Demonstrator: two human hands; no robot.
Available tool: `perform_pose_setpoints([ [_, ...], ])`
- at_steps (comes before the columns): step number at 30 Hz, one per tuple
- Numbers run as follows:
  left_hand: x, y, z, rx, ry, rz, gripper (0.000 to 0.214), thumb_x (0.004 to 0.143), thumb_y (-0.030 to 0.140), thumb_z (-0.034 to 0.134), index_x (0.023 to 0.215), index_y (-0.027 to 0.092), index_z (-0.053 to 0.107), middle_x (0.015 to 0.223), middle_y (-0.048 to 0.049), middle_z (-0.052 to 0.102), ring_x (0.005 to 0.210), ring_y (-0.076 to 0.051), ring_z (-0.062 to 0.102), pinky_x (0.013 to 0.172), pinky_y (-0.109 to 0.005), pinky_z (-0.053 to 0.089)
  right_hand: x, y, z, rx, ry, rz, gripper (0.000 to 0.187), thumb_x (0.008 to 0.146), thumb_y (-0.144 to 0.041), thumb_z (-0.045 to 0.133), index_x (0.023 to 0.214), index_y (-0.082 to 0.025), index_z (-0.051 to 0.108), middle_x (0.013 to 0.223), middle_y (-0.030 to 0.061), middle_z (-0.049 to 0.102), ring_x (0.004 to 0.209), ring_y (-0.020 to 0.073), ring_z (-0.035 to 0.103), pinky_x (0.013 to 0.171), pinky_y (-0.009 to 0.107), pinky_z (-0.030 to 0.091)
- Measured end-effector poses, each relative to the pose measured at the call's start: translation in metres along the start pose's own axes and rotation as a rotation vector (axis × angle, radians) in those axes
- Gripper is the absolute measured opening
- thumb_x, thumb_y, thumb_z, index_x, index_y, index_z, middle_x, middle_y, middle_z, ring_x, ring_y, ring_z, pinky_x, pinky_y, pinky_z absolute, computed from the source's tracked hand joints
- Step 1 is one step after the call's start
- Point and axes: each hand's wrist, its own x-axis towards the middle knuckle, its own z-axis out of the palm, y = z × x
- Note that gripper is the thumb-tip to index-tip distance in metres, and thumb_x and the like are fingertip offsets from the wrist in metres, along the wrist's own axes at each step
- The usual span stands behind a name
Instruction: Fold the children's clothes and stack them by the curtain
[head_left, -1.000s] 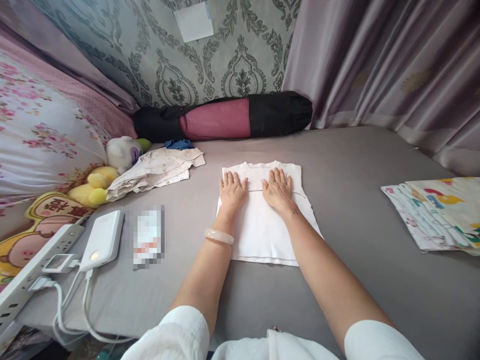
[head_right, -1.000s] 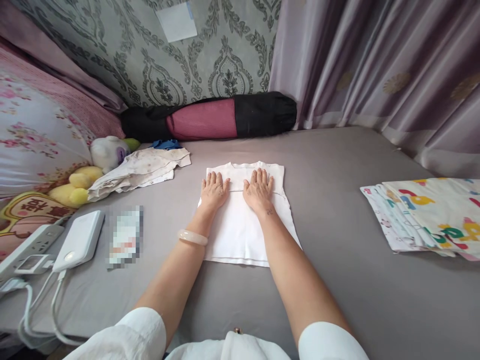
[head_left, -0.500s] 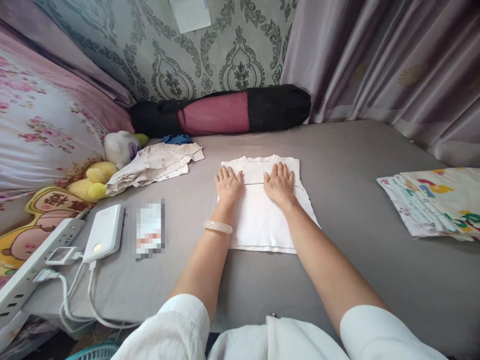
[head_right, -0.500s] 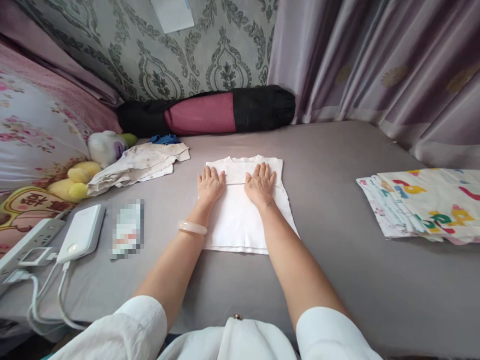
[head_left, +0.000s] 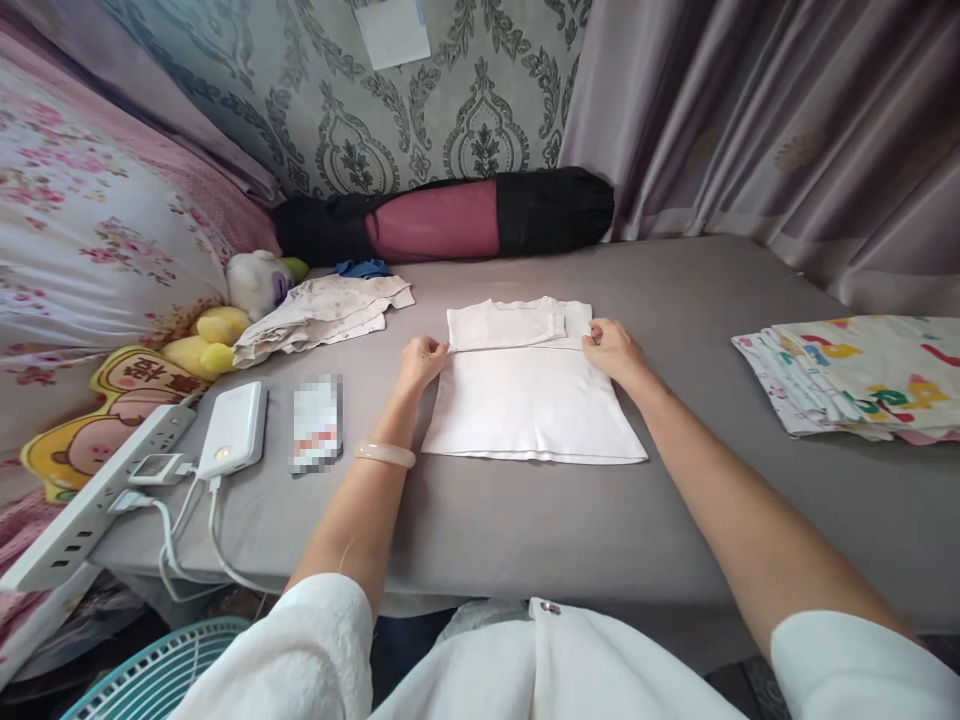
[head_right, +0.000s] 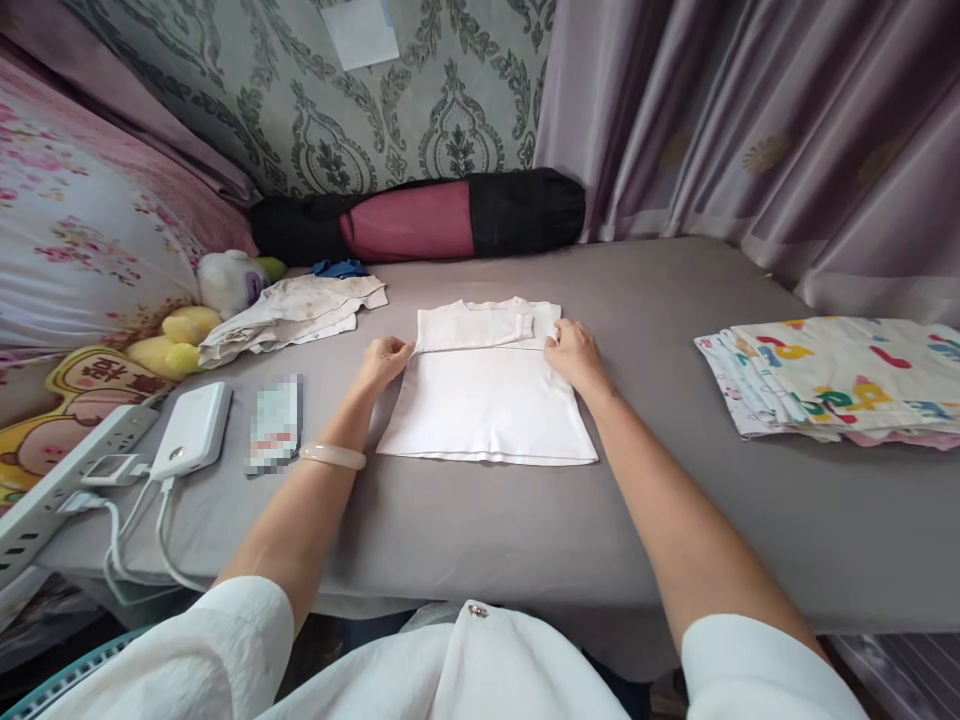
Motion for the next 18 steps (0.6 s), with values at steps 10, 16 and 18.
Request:
perform_pose_setpoints([
  [10, -0.008, 0.001, -0.006, -0.068, -0.077, -0.072, 0.013, 0.072, 0.03, 0.066, 0.076, 0.018, 0.069, 0.068, -0.003, 0.067, 0.069, -0.017, 0.062, 0.06, -0.024, 0.044, -0.016, 0.012, -0.014, -0.123, -0.174, 0.058, 0.043, 0.076, -0.019, 0.061, 0.119, -0.014, 0.067, 0.109, 0.0092, 0.072, 0.101, 0.0227, 0.065, 0.082, 0.026, 0.046],
  [16, -0.006, 0.0, -0.004, -0.078, -0.047, -0.115, 0.01, 0.068, 0.027, 0.065, 0.075, 0.02, 0.068, 0.072, -0.0039, 0.067, 0.072, -0.02, 0.063, 0.063, -0.027, 0.046, -0.02, 0.011, -0.01, -0.167, -0.146, 0.024, 0.04, 0.081, -0.026, 0.057, 0.119, -0.014, 0.065, 0.11, 0.0117, 0.071, 0.103, 0.0251, 0.065, 0.084, 0.029, 0.046],
  [18, -0.006, 0.001, -0.003, -0.092, -0.034, -0.14, 0.01, 0.067, 0.027, 0.064, 0.075, 0.021, 0.067, 0.073, -0.0042, 0.067, 0.074, -0.021, 0.063, 0.064, -0.028, 0.046, -0.021, 0.009, -0.009, -0.186, -0.132, 0.048, 0.036, 0.085, -0.03, 0.054, 0.116, -0.014, 0.066, 0.109, 0.013, 0.071, 0.102, 0.0261, 0.065, 0.083, 0.031, 0.046],
])
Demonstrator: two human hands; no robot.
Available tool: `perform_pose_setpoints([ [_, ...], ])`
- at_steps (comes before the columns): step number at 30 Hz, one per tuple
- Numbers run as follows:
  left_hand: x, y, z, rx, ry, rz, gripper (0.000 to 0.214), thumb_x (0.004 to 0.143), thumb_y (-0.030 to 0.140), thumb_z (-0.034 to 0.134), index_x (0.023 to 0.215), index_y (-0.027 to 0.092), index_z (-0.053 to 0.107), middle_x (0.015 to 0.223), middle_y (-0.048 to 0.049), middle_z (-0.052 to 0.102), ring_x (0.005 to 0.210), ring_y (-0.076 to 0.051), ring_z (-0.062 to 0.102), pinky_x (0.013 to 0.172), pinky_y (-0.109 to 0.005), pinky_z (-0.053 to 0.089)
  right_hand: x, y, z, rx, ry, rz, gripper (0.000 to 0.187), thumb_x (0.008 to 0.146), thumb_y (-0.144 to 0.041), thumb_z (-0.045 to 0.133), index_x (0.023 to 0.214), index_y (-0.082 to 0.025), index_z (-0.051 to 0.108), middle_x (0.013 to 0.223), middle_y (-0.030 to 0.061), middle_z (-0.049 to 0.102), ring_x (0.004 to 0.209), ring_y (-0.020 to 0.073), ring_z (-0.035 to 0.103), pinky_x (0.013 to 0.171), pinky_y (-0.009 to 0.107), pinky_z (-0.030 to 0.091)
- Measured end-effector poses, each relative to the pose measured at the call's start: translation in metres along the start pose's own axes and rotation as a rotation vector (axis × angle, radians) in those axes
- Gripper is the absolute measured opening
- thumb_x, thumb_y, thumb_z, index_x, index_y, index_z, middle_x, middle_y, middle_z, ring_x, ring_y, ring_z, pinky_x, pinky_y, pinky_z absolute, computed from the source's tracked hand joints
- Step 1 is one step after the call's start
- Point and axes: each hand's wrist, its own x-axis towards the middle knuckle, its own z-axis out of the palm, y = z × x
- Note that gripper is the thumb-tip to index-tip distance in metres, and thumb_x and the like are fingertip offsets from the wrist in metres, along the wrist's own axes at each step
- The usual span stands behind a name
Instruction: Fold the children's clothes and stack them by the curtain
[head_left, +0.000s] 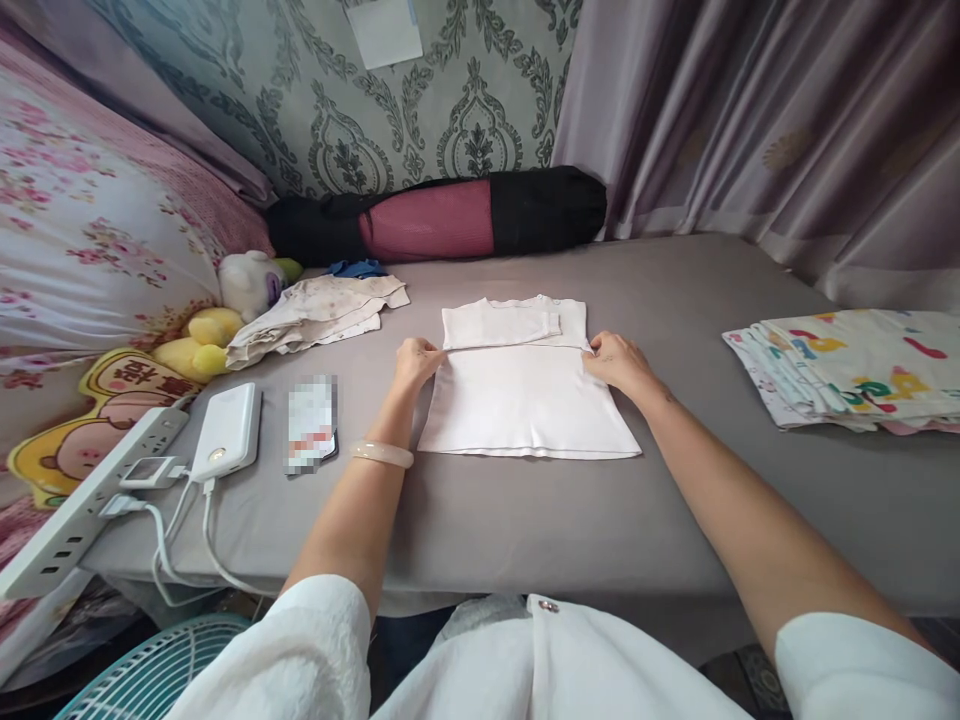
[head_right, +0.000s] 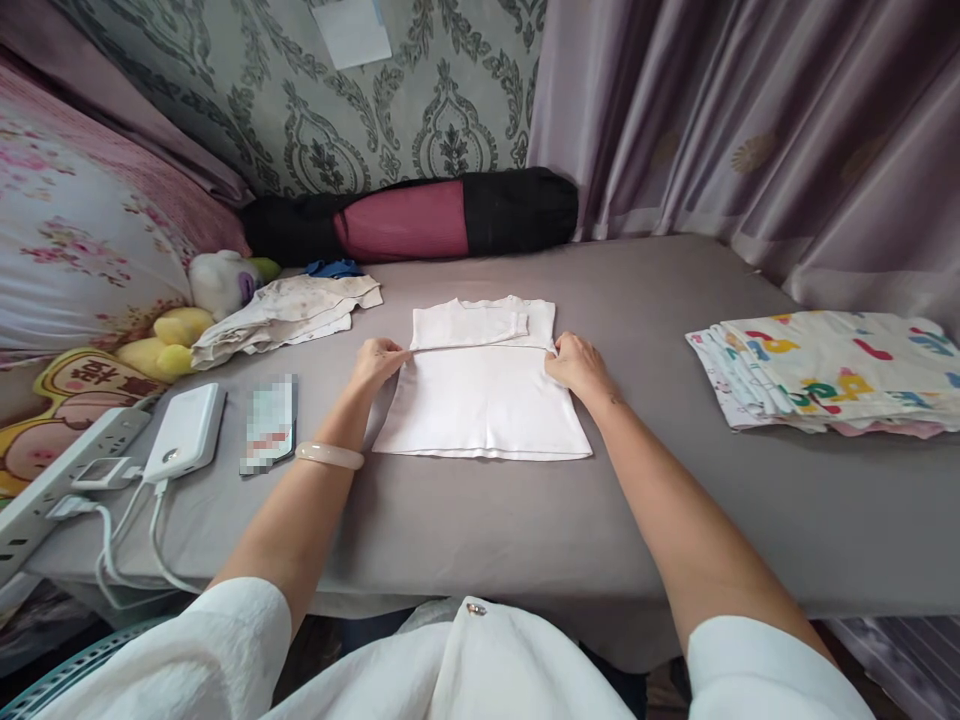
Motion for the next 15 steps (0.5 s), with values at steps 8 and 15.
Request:
perform_pose_setpoints([
  [8, 0.0, 0.005, 0.003, -0.05, 0.007, 0.034, 0.007, 0.071, 0.024, 0.061, 0.075, 0.021, 0.066, 0.072, -0.0032, 0.066, 0.079, -0.02, 0.064, 0.069, -0.026, 0.047, 0.005, -0.004, -0.004, 0.074, -0.018, 0.109, 0.03, 0.075, -0.026, 0.062, 0.1, -0.016, 0.073, 0.102, 0.0117, 0.074, 0.097, 0.0255, 0.068, 0.074, 0.027, 0.046],
  [15, 0.001, 0.007, 0.004, -0.013, -0.012, 0.041, 0.008, 0.069, 0.028, 0.066, 0.071, 0.021, 0.064, 0.073, -0.0032, 0.067, 0.083, -0.021, 0.064, 0.07, -0.026, 0.047, 0.013, -0.004, -0.006, 0.105, -0.065, 0.153, 0.018, 0.069, -0.025, 0.067, 0.084, -0.018, 0.075, 0.074, 0.0097, 0.072, 0.08, 0.0237, 0.069, 0.063, 0.026, 0.047],
])
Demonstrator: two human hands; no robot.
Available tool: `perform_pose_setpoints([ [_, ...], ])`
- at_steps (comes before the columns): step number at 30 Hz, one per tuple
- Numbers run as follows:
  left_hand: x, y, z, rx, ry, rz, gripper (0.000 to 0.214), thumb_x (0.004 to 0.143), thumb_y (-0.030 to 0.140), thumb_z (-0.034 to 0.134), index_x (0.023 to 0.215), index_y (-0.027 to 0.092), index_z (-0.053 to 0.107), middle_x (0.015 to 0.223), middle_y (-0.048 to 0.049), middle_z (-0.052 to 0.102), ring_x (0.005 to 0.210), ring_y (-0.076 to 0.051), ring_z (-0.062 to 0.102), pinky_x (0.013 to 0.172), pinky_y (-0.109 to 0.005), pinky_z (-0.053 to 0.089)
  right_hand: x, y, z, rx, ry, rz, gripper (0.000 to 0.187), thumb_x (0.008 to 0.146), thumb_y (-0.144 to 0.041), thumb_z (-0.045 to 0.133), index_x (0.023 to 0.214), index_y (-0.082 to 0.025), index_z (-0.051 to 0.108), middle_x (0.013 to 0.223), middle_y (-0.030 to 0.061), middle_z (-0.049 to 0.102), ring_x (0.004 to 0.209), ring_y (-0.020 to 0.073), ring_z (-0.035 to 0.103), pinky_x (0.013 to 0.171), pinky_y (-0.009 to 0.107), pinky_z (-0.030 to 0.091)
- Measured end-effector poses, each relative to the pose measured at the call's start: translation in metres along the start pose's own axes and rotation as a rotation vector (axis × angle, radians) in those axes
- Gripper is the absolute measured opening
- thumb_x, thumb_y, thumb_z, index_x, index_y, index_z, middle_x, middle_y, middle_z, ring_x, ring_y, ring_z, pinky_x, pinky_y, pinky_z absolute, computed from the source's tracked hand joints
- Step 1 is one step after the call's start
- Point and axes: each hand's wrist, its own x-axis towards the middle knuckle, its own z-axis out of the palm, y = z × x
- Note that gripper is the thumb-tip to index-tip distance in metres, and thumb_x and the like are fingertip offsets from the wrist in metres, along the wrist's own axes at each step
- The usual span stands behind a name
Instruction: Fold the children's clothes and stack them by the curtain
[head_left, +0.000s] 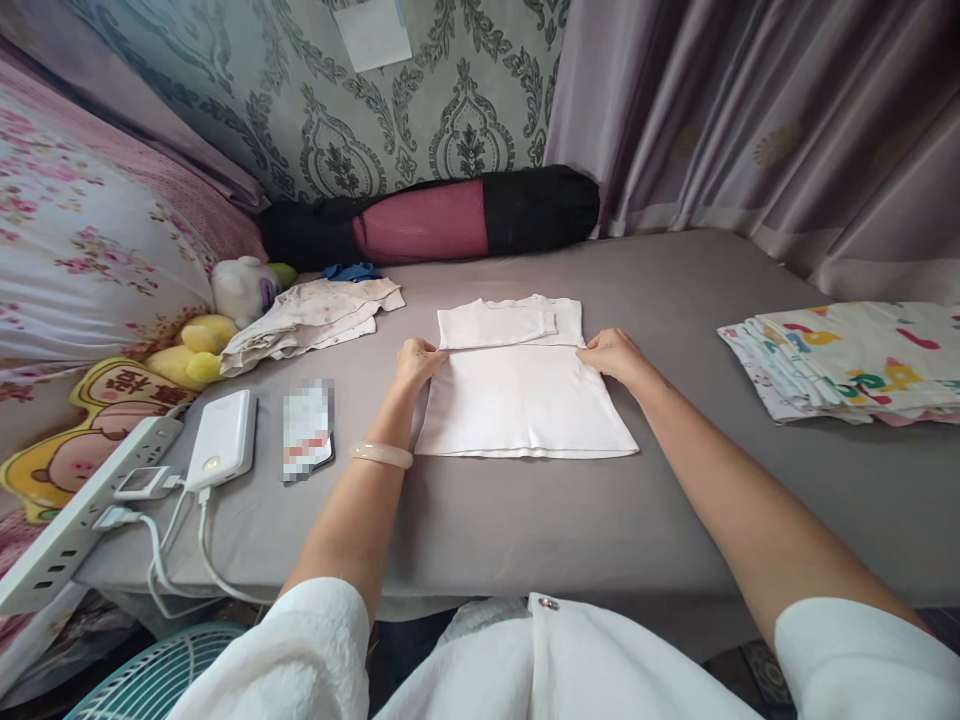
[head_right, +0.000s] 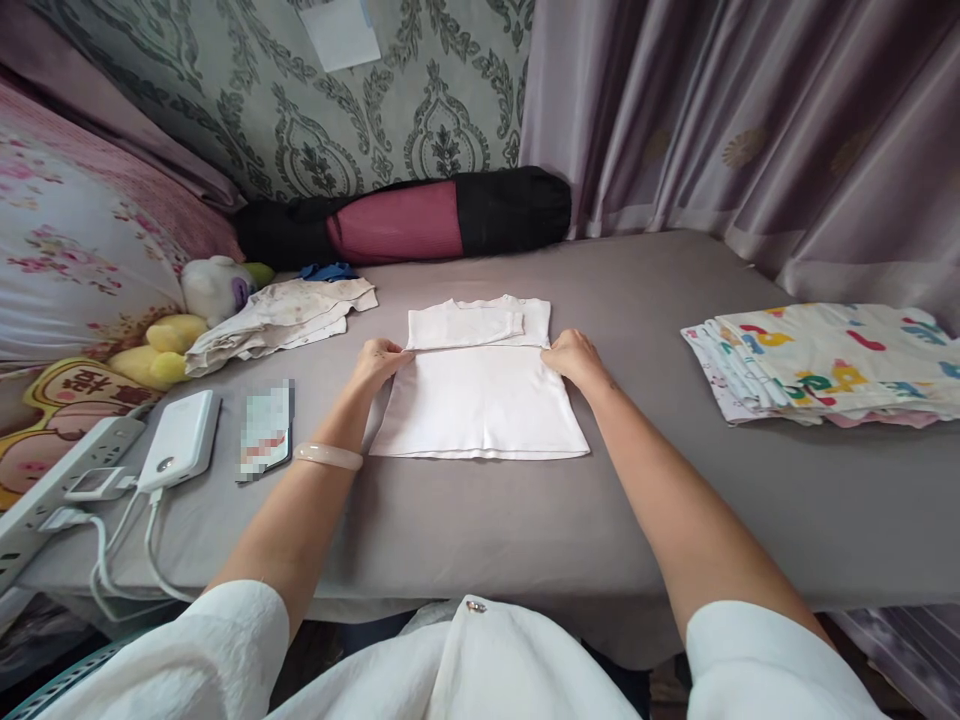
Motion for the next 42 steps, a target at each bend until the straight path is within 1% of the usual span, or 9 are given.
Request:
perform_pose_setpoints([
  [4, 0.003, -0.002, 0.002, -0.028, 0.008, -0.022, 0.008, 0.067, 0.028, 0.067, 0.07, 0.021, 0.063, 0.073, -0.0035, 0.067, 0.082, -0.021, 0.064, 0.069, -0.026, 0.047, 0.006, 0.001, 0.003, 0.07, -0.063, 0.065, 0.013, 0.069, -0.025, 0.063, 0.072, -0.018, 0.072, 0.054, 0.0038, 0.062, 0.062, 0.0197, 0.065, 0.056, 0.025, 0.045],
  [10, 0.008, -0.006, 0.005, -0.021, 0.02, -0.026, 0.008, 0.068, 0.029, 0.067, 0.067, 0.022, 0.063, 0.069, -0.0036, 0.065, 0.08, -0.022, 0.064, 0.067, -0.027, 0.047, 0.003, 0.001, 0.0, 0.241, -0.065, 0.097, 0.014, 0.069, -0.023, 0.062, 0.077, -0.015, 0.071, 0.055, 0.0004, 0.061, 0.053, 0.0152, 0.06, 0.051, 0.022, 0.044],
  [13, 0.007, -0.005, 0.005, 0.001, 0.002, -0.015, 0.007, 0.069, 0.029, 0.066, 0.068, 0.022, 0.064, 0.067, -0.0035, 0.065, 0.079, -0.021, 0.063, 0.067, -0.027, 0.047, -0.002, -0.002, -0.003, 0.101, -0.069, 0.058, 0.016, 0.073, -0.021, 0.062, 0.083, -0.015, 0.072, 0.064, 0.004, 0.067, 0.061, 0.0175, 0.064, 0.058, 0.024, 0.046],
  [16, 0.004, -0.005, 0.005, 0.015, 0.01, 0.007, 0.007, 0.071, 0.028, 0.064, 0.071, 0.022, 0.064, 0.068, -0.0033, 0.065, 0.08, -0.021, 0.063, 0.068, -0.026, 0.047, -0.008, -0.003, -0.002, -0.065, -0.014, -0.049, 0.02, 0.079, -0.023, 0.059, 0.091, -0.015, 0.073, 0.085, 0.0117, 0.074, 0.083, 0.023, 0.069, 0.07, 0.027, 0.048],
  [20, 0.001, -0.006, 0.006, 0.037, 0.039, 0.013, 0.008, 0.073, 0.028, 0.062, 0.076, 0.021, 0.064, 0.077, -0.0042, 0.069, 0.083, -0.02, 0.064, 0.07, -0.026, 0.047, -0.019, -0.001, 0.003, -0.173, 0.053, -0.103, 0.032, 0.089, -0.022, 0.048, 0.111, -0.012, 0.069, 0.108, 0.0192, 0.071, 0.101, 0.0288, 0.067, 0.081, 0.033, 0.048],
  [26, -0.008, -0.007, 0.0, 0.111, 0.061, 0.043, 0.012, 0.077, 0.033, 0.062, 0.077, 0.021, 0.064, 0.086, -0.0075, 0.071, 0.091, -0.022, 0.065, 0.073, -0.026, 0.047, -0.041, -0.006, 0.003, -0.252, 0.118, -0.135, 0.035, 0.096, -0.015, 0.038, 0.122, -0.004, 0.059, 0.118, 0.0244, 0.065, 0.107, 0.0314, 0.065, 0.085, 0.035, 0.047],
  [30, -0.022, -0.011, -0.012, 0.113, -0.008, 0.074, 0.024, 0.077, 0.044, 0.064, 0.072, 0.021, 0.063, 0.069, -0.0049, 0.067, 0.078, -0.021, 0.065, 0.066, -0.026, 0.045, -0.052, 0.0, -0.001, -0.244, 0.086, -0.152, 0.035, 0.098, -0.024, 0.041, 0.122, -0.006, 0.059, 0.117, 0.0233, 0.066, 0.107, 0.0315, 0.064, 0.084, 0.036, 0.046],
  [35, -0.042, -0.024, -0.027, 0.015, -0.143, 0.12, 0.029, 0.07, 0.047, 0.069, 0.071, 0.019, 0.062, 0.058, 0.0002, 0.061, 0.06, -0.016, 0.058, 0.058, -0.025, 0.041, -0.065, 0.018, -0.005, -0.182, 0.0, -0.135, 0.032, 0.096, -0.032, 0.047, 0.115, -0.014, 0.065, 0.105, 0.015, 0.072, 0.099, 0.0271, 0.067, 0.076, 0.031, 0.044],
  [42, -0.065, -0.044, -0.035, -0.126, -0.32, 0.117, 0.035, 0.062, 0.048, 0.075, 0.074, 0.019, 0.06, 0.057, 0.0023, 0.059, 0.056, -0.014, 0.057, 0.054, -0.025, 0.039, -0.089, 0.035, -0.019, -0.081, -0.134, -0.131, 0.028, 0.085, -0.041, 0.055, 0.078, -0.019, 0.071, 0.077, 0.0051, 0.072, 0.074, 0.0203, 0.065, 0.06, 0.026, 0.039],
])
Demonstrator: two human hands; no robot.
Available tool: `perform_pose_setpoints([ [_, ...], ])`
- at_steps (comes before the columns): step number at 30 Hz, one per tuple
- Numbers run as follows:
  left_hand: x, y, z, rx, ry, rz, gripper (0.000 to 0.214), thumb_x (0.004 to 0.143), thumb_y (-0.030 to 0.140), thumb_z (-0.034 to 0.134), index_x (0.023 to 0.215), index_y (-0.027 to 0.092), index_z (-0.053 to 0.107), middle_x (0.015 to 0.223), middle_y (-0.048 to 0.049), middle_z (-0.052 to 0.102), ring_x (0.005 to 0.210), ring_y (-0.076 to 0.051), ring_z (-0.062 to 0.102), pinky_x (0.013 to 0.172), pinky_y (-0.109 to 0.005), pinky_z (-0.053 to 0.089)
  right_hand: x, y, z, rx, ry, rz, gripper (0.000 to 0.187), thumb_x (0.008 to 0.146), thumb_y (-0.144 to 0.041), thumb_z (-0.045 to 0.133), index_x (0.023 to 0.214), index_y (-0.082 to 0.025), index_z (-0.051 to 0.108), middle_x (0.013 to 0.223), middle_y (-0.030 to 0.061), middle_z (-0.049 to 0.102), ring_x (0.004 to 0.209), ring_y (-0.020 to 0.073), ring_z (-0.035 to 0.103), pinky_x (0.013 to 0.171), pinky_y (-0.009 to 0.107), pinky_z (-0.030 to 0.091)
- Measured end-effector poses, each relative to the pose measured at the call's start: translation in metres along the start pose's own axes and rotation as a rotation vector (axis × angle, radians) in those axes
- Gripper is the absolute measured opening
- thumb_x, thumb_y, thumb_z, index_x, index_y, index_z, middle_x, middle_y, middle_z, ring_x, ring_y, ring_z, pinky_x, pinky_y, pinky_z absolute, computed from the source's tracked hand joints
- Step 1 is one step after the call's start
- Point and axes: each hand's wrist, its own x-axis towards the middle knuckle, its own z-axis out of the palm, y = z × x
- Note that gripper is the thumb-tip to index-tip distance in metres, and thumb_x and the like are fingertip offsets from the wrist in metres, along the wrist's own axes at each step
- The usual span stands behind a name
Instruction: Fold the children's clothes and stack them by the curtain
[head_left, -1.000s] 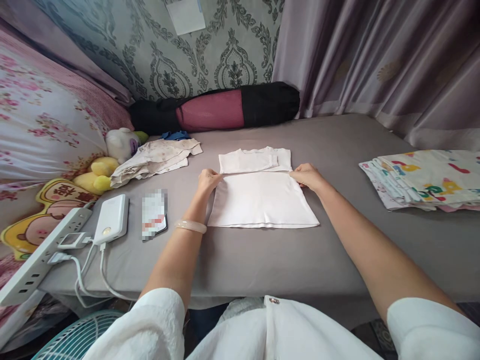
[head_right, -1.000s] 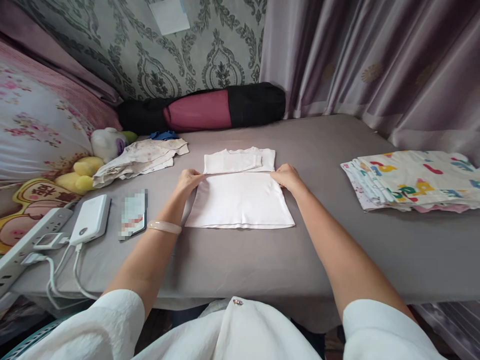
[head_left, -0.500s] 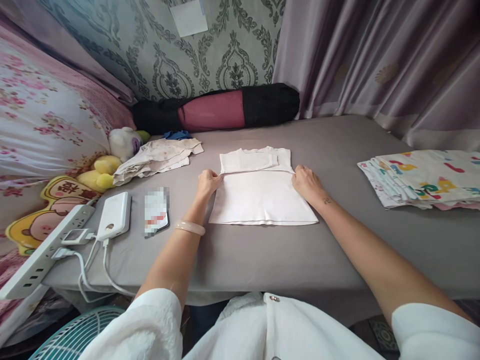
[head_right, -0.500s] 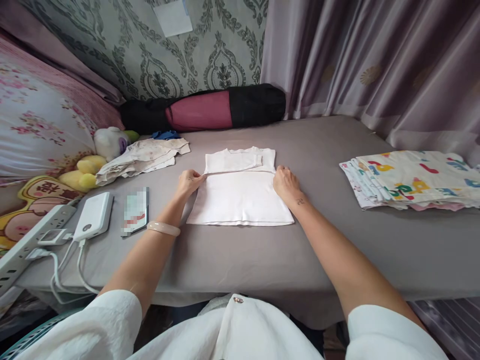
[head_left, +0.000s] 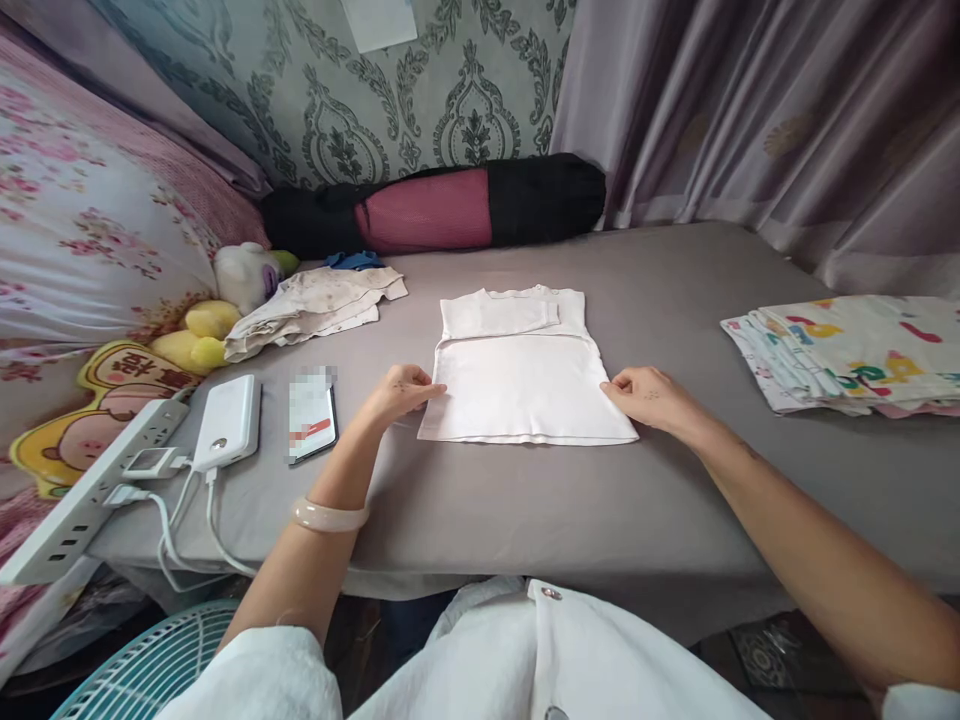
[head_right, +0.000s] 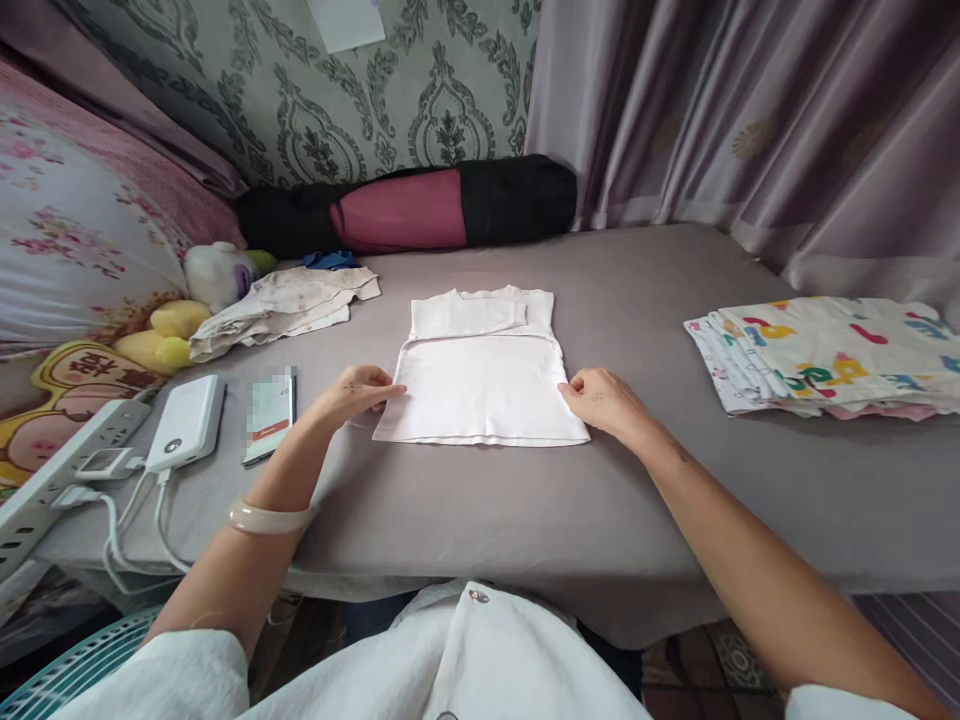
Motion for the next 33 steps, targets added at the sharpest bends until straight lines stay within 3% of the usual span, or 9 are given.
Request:
perform_pose_setpoints([
  [5, -0.026, 0.004, -0.001, -0.121, -0.035, -0.026, 0.048, 0.059, 0.049, 0.078, 0.09, 0.019, 0.056, 0.069, 0.0001, 0.066, 0.06, -0.016, 0.059, 0.059, -0.028, 0.044, -0.02, 0.008, -0.003, 0.141, -0.015, -0.021, 0.026, 0.08, -0.044, 0.056, 0.076, -0.021, 0.067, 0.067, 0.0019, 0.069, 0.062, 0.0172, 0.061, 0.056, 0.026, 0.039],
  [15, -0.064, -0.005, -0.004, -0.124, -0.083, 0.006, 0.055, 0.067, 0.056, 0.073, 0.105, 0.021, 0.053, 0.074, 0.0004, 0.067, 0.066, -0.017, 0.058, 0.058, -0.026, 0.037, -0.052, 0.021, 0.005, 0.326, -0.02, -0.019, 0.039, 0.08, -0.041, 0.056, 0.114, -0.02, 0.054, 0.072, -0.0006, 0.07, 0.056, 0.0162, 0.06, 0.057, 0.028, 0.043],
  [21, -0.068, -0.018, -0.001, -0.197, -0.101, 0.056, 0.056, 0.071, 0.053, 0.072, 0.112, 0.023, 0.051, 0.073, 0.0001, 0.069, 0.067, -0.017, 0.061, 0.061, -0.027, 0.04, -0.06, 0.025, 0.005, 0.388, -0.052, -0.033, 0.03, 0.079, -0.037, 0.058, 0.106, -0.024, 0.056, 0.066, -0.0035, 0.066, 0.052, 0.0141, 0.057, 0.052, 0.026, 0.04],
  [25, -0.07, -0.012, -0.003, -0.227, -0.081, 0.061, 0.054, 0.069, 0.052, 0.074, 0.111, 0.023, 0.054, 0.069, 0.0008, 0.068, 0.065, -0.017, 0.059, 0.057, -0.025, 0.038, -0.057, 0.03, 0.003, 0.501, -0.105, -0.06, 0.027, 0.078, -0.044, 0.061, 0.094, -0.023, 0.061, 0.063, -0.0032, 0.063, 0.05, 0.0123, 0.055, 0.051, 0.025, 0.041],
  [29, -0.074, 0.004, -0.008, -0.308, -0.052, 0.04, 0.044, 0.067, 0.052, 0.077, 0.096, 0.021, 0.065, 0.067, -0.0003, 0.066, 0.056, -0.012, 0.05, 0.052, -0.024, 0.031, -0.056, 0.029, -0.005, 0.629, -0.141, -0.088, 0.04, 0.074, -0.059, 0.066, 0.083, -0.02, 0.068, 0.071, 0.0011, 0.066, 0.049, 0.0094, 0.051, 0.045, 0.022, 0.037],
  [33, -0.068, 0.01, -0.01, -0.445, 0.042, 0.002, 0.039, 0.06, 0.049, 0.083, 0.081, 0.017, 0.073, 0.065, -0.0028, 0.066, 0.053, -0.008, 0.042, 0.051, -0.023, 0.03, -0.055, 0.023, -0.018, 0.759, -0.122, -0.008, 0.055, 0.062, -0.069, 0.075, 0.082, -0.018, 0.072, 0.071, 0.0029, 0.066, 0.048, 0.0079, 0.048, 0.04, 0.02, 0.031],
])
